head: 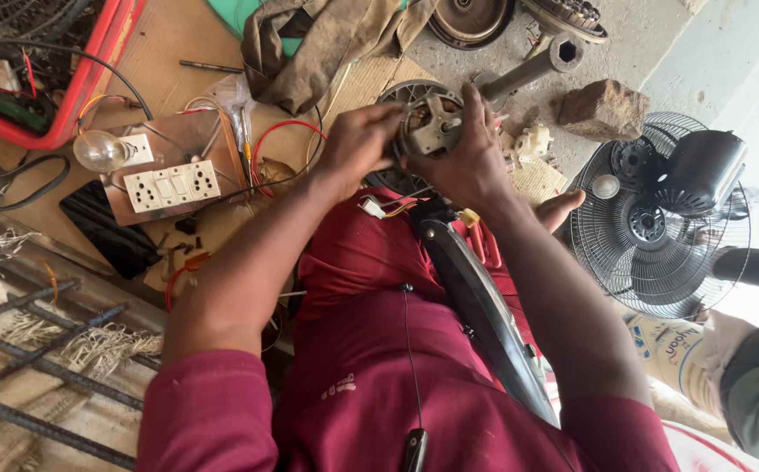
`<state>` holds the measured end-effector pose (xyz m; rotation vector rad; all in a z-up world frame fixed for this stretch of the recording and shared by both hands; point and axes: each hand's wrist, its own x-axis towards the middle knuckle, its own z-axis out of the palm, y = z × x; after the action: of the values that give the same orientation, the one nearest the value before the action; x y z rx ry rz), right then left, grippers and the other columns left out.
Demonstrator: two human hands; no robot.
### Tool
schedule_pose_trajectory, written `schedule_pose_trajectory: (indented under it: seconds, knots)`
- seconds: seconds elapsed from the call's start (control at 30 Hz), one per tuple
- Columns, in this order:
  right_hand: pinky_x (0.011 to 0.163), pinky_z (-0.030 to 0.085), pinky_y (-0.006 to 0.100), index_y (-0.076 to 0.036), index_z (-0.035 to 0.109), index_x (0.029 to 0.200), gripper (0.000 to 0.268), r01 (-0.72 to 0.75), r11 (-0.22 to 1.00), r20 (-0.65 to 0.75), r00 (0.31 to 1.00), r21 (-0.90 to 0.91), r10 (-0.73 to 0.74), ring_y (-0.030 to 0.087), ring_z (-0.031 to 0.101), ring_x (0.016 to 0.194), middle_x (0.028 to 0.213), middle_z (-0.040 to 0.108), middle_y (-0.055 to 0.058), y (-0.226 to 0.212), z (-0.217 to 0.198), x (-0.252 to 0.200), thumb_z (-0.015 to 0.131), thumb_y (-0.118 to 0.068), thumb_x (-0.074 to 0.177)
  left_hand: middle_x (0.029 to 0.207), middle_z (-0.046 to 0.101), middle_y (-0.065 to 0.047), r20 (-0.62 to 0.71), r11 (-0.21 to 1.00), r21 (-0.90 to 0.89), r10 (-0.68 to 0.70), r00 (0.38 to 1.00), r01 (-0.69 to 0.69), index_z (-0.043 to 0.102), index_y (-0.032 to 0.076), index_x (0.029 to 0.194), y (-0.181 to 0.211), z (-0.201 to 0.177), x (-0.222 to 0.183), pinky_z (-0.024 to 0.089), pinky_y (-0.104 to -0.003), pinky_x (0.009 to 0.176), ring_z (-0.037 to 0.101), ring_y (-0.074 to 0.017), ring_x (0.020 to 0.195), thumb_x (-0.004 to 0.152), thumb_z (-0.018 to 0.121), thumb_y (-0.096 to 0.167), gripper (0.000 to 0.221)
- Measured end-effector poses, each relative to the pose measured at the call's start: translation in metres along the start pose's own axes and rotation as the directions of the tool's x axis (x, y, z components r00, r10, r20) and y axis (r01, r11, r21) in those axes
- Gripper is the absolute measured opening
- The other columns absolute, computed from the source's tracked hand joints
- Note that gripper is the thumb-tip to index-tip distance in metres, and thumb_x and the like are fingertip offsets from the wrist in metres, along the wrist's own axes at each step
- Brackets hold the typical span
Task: The person disassembles a ceiling fan motor, removes the stator, and uses a screwdriver to adjust the internal windings. They then reassemble the motor components and secure them with screws.
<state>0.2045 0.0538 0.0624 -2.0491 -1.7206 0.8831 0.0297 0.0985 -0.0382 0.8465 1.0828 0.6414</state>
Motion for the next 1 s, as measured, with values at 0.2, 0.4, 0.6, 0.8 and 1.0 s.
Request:
schedule_pose_trajectory:
  seconds: [0.2,0.4,0.6,0.8,1.0]
  knots:
    - [0.114,0.042,0.047,0.004,0.034,0.153,0.118,-0.084,0.990,-0.083,0.994,-0.111,0.075,0.041,0.048,0.137,0.147,0.049,0.029,-0.009,0.008,0.009,0.095,-0.044,0.064,0.137,0.063,-0.020,0.013,0.629,0.283,0.752,0.659,-0.724,0.043,-0.002,0.150,-0.041,0.018,-0.024,0.052,-0.040,0.111,0.065,-0.0297,0.128,0.071,0.089,0.011,0.092]
    - [0.099,0.056,0.036,0.001,0.055,0.141,0.098,-0.121,0.984,-0.063,0.992,-0.130,0.113,0.029,0.071,0.113,0.127,0.070,0.019,-0.008,-0.006,0.011,0.089,-0.041,0.059,0.140,0.058,-0.021,-0.093,0.624,0.356,0.765,0.638,-0.696,0.037,0.003,0.152,-0.043,0.056,-0.022,0.050,-0.042,0.115,0.061,-0.0338,0.133,0.073,0.089,0.008,0.095]
    - [0.106,0.053,0.037,0.006,0.054,0.143,0.100,0.033,0.988,-0.116,0.992,-0.151,-0.051,0.030,0.067,0.121,0.133,0.066,0.023,-0.009,-0.008,0.005,0.094,-0.039,0.064,0.144,0.054,-0.024,-0.061,0.621,0.367,0.759,0.649,-0.692,0.034,0.002,0.153,-0.039,0.051,-0.030,0.047,-0.045,0.117,0.056,-0.0398,0.137,0.069,0.088,0.007,0.100]
    - [0.098,0.051,0.043,0.006,0.048,0.143,0.108,-0.060,0.973,-0.040,0.998,-0.221,0.052,0.037,0.062,0.117,0.130,0.062,0.027,-0.017,-0.016,0.014,0.095,-0.047,0.062,0.133,0.057,-0.023,-0.096,0.696,0.413,0.675,0.731,-0.588,0.037,0.002,0.148,-0.024,0.050,-0.035,0.050,-0.042,0.108,0.060,-0.0373,0.125,0.066,0.091,0.006,0.098]
    - [0.110,0.045,0.047,0.002,0.049,0.149,0.110,-0.098,0.980,0.169,0.977,-0.176,0.128,0.038,0.056,0.134,0.143,0.057,0.028,-0.005,-0.042,0.024,0.069,-0.082,0.080,0.120,0.065,-0.013,-0.216,0.854,-0.382,0.290,0.933,-0.354,0.045,-0.004,0.132,-0.038,0.082,-0.082,0.057,-0.033,0.102,0.069,-0.0198,0.113,0.084,0.075,-0.002,0.057]
